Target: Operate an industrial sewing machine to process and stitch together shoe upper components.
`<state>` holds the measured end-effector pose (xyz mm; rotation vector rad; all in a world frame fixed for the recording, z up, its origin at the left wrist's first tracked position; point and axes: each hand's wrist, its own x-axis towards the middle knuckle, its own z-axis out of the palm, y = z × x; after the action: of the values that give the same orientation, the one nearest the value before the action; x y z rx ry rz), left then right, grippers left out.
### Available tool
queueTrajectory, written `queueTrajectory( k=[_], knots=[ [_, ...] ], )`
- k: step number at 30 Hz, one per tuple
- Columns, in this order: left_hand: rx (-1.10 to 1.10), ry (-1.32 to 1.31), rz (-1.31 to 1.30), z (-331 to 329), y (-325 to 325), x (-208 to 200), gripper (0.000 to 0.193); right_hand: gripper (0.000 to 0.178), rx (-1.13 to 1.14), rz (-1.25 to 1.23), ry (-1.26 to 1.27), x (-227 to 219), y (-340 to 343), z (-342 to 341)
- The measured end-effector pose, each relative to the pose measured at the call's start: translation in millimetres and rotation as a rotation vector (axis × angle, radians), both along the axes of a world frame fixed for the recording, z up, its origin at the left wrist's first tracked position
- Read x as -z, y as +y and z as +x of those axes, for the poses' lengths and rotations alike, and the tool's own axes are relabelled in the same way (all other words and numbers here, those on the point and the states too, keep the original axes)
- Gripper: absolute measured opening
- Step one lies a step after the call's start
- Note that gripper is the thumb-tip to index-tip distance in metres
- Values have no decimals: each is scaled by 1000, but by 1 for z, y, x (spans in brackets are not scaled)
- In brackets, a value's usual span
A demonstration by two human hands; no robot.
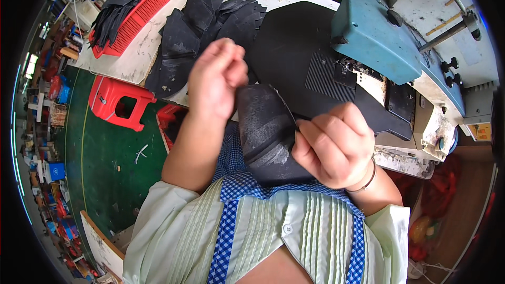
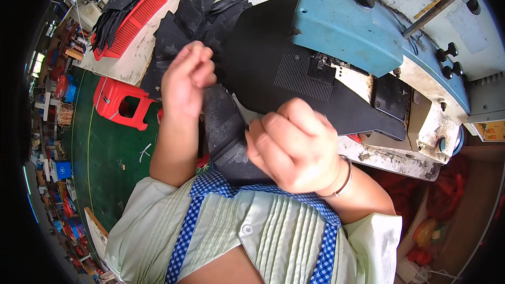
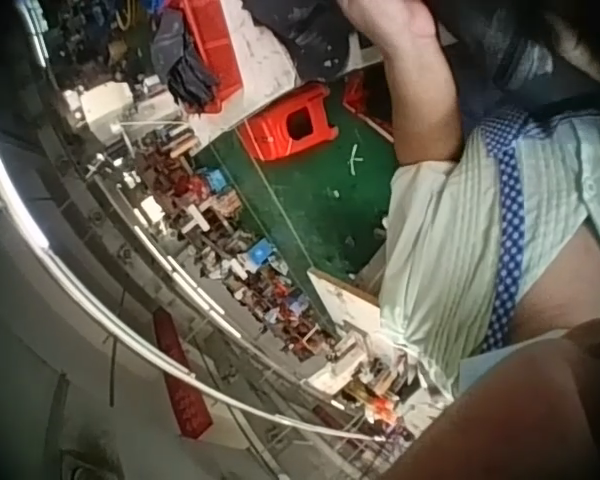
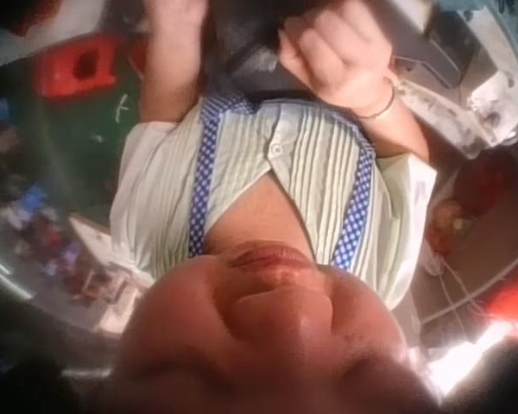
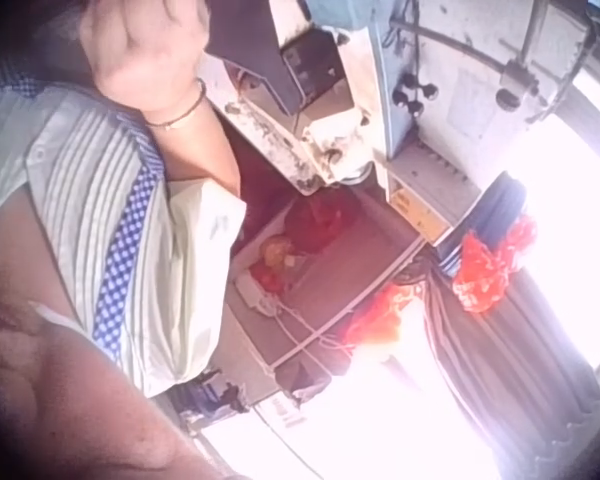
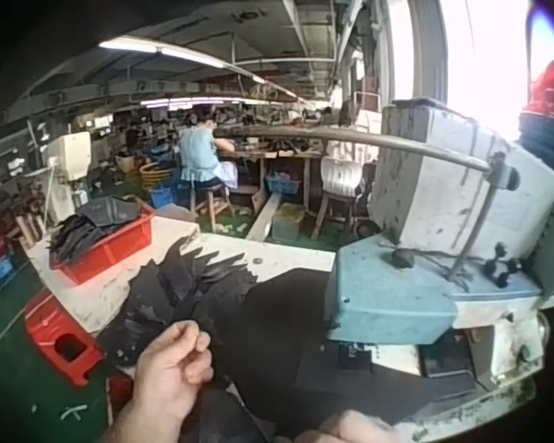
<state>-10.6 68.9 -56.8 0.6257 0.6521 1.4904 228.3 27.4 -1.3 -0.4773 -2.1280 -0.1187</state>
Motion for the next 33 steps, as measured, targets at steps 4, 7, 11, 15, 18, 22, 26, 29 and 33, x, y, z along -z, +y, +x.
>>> queueTrajectory(
  k=[4, 7, 11, 15, 18, 22, 26, 29, 33],
  knots=[
    [-699, 827, 89, -37, 3, 0, 59, 11, 119, -261, 64, -13, 0, 14],
    [-573, 1047, 426, -13, -36, -33, 44, 6, 195, -402, 234, -5, 9, 12],
    [-271, 1195, 764, 41, -66, -59, 57, 13, 5, -778, 367, -4, -3, -20],
    [-235, 1184, 539, 16, -70, -61, 27, 31, -196, -567, 225, 0, 6, -16],
    [26, 937, 361, 4, -86, -81, 22, 57, 92, -115, 172, -12, -2, -3],
    [239, 673, 244, 0, -86, -81, 20, 34, -202, -845, 170, -23, 0, 9],
    [150, 589, 326, 9, -83, -66, 25, 15, -255, -1318, 526, -19, -21, 8],
    [96, 666, 328, 16, -87, -72, 23, 17, -251, -1369, 610, -15, -28, 8],
    [-209, 1140, 749, 17, -77, -73, 17, 19, -229, -1423, 676, -14, -31, 7]
  ],
)
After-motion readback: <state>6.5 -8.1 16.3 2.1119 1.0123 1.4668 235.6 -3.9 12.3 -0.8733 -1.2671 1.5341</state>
